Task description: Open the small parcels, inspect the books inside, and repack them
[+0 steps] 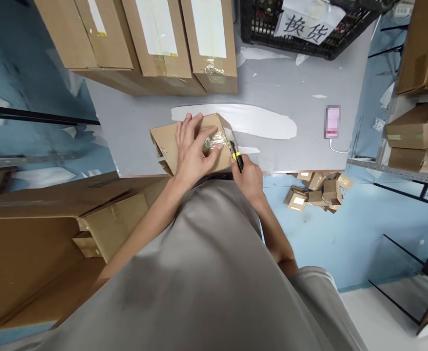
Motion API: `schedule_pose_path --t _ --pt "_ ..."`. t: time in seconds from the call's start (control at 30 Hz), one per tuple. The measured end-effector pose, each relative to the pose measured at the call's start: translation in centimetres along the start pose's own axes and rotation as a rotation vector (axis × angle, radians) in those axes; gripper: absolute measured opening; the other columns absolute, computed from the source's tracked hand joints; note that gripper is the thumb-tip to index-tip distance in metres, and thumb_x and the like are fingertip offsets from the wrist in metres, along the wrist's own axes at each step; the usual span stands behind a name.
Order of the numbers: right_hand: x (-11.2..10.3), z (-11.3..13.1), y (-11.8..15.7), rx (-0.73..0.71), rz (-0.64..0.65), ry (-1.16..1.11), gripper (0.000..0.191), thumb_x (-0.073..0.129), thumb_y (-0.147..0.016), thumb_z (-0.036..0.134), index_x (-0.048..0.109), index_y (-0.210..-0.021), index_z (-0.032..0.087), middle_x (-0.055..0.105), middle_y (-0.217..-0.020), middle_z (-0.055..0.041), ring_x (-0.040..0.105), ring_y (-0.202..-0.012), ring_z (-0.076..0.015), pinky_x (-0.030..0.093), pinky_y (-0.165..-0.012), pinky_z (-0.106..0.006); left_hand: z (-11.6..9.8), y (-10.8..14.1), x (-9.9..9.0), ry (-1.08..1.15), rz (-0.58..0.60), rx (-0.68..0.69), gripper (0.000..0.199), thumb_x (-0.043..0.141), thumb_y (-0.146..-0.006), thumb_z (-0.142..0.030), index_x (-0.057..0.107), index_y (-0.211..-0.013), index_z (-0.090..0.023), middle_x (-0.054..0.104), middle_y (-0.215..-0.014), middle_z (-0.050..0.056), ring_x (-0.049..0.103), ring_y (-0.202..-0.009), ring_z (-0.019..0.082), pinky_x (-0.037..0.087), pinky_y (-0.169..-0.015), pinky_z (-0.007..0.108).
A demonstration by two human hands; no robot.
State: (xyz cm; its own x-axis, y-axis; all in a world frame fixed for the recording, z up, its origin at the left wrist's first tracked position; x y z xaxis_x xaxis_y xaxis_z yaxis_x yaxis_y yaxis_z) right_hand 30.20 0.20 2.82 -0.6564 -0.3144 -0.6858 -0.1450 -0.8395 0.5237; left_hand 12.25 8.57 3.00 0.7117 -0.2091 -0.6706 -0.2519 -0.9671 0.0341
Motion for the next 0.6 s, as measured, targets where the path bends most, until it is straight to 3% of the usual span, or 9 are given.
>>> schedule_pose_path --t 0.13,0.33,0.6 --pt "1.0 0.1 0.8 -0.034 0.005 -0.023 0.026 0.054 -0.121 0.044 0.071 -0.118 0.024 0.082 -0.099 -0.0092 0.079 -0.094 -0.0308 0.054 -0.085 -0.034 0.6 0.1 -0.1 -0.027 -0.006 0.019 0.05 0.071 -0.106 -0.066 0.074 -0.147 -0.037 0.053 -0.183 0.006 0.032 -0.18 0.042 0.015 -0.148 0.07" --pt "-1.0 2.5 1.0 -0.194 -0.136 0.01 0.031 0.048 -0.12 0.028 0.071 -0.139 0.021 0.076 -0.133 -0.0158 0.077 -0.118 -0.031 0.06 -0.101 -0.039 0.8 0.1 0.3 -0.003 -0.024 0.036 0.048 0.075 -0.105 -0.061 0.075 -0.147 -0.039 0.053 -0.183 0.005 0.032 -0.18 0.04 0.013 -0.149 0.069" --pt "-0.9 4.3 -1.0 -0.207 -0.107 0.097 0.034 0.046 -0.122 0.03 0.071 -0.142 0.019 0.076 -0.128 -0.0145 0.076 -0.119 -0.0318 0.059 -0.108 -0.041 1.0 0.2 0.7 0.071 -0.021 0.046 0.048 0.072 -0.106 -0.063 0.074 -0.146 -0.036 0.051 -0.184 0.007 0.03 -0.18 0.041 0.008 -0.149 0.069"
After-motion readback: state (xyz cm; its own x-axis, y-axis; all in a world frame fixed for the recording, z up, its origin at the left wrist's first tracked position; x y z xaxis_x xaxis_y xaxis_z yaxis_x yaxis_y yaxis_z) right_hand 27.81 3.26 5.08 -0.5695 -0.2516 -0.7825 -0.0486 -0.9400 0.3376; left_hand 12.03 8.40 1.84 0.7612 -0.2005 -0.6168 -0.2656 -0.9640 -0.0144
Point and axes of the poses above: each hand's wrist, its own y-axis away from the middle knuckle, its own x-axis out of the palm, z = x × y, the point moved 10 cm from there along -y, towards the middle knuckle
